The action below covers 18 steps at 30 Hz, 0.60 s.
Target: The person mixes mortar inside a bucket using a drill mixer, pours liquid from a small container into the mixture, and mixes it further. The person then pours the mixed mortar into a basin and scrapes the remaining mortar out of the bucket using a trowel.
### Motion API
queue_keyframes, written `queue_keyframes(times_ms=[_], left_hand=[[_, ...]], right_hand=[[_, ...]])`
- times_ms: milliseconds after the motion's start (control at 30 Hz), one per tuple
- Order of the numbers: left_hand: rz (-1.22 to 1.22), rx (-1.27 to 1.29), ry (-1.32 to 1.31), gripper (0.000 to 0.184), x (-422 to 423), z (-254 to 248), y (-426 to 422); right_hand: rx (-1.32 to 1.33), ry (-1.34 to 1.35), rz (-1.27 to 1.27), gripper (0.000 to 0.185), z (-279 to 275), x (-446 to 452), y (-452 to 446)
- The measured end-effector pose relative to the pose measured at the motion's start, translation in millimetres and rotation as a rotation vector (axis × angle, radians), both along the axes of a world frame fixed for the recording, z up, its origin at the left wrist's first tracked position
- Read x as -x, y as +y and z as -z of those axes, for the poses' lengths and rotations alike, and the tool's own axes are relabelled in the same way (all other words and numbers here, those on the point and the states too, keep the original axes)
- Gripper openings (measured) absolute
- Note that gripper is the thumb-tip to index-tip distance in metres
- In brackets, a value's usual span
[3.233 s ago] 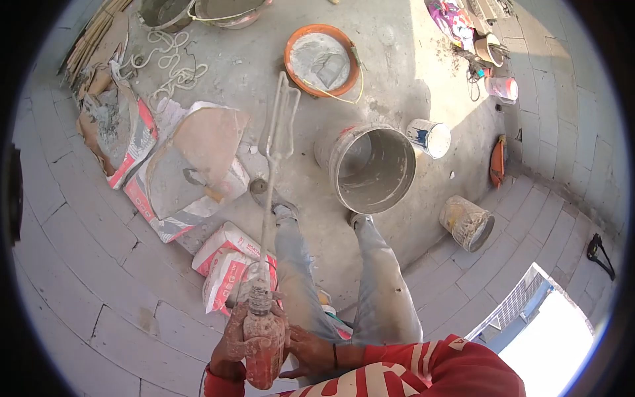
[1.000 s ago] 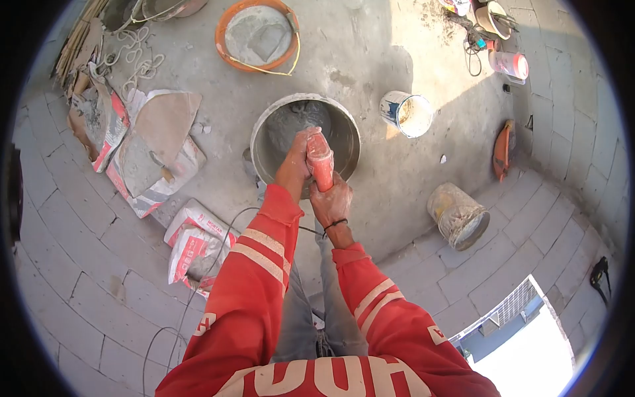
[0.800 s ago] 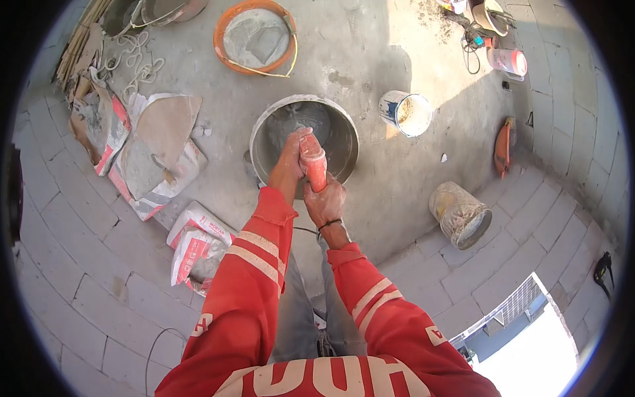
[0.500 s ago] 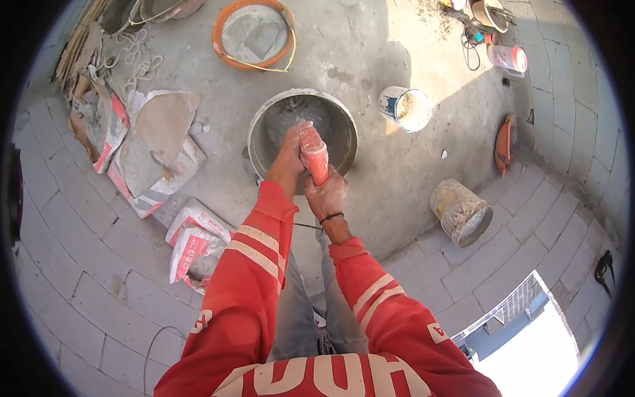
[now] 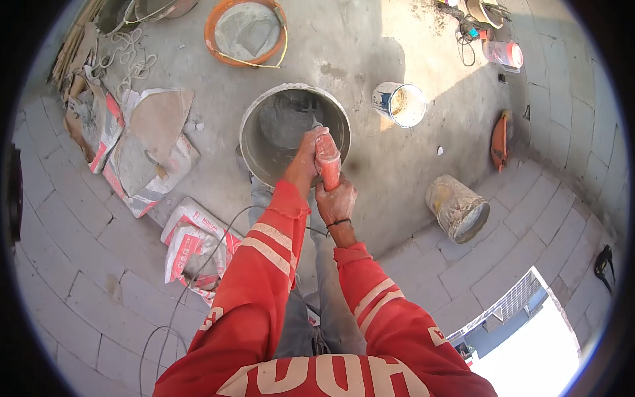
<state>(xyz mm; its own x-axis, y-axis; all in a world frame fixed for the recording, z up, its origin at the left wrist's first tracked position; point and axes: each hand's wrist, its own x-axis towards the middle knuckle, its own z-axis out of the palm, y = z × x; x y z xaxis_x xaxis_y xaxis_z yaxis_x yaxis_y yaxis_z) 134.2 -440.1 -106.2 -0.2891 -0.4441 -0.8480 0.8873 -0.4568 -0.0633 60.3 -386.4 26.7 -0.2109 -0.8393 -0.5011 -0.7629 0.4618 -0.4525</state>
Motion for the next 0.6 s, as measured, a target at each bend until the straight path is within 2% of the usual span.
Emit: queue_keyframes(times_ms=[67,167,267,367,600], left_hand=[[-0.007,-0.069,0.006,0.029,5.2,-1.3,14.0],[0.017,0.019,0.038,0.024,1.7,-19.4,28.5],[0.075,-0.035,0.099,0.025,4.8,-10.3,33.9],[0.022,0.015,0.070,0.029,7.6,-2.4,48.8],[0.064,-0.085,0.085,0.025,-4.6,-17.5,62.3]], right_hand=[[0.003,-0.008,-0.003,0.026,-2.5,3.4,11.7],[0.005,-0.025,-0.009,0.025,-5.1,3.3,21.6],[-0.062,-0.005,0.035,0.023,-12.2,2.0,26.2],[-0.034,-0.013,-0.016,0.024,-11.1,2.3,36.5],[-0.089,-0.017,0.024,0.026,-19.3,-8.3,50.7]])
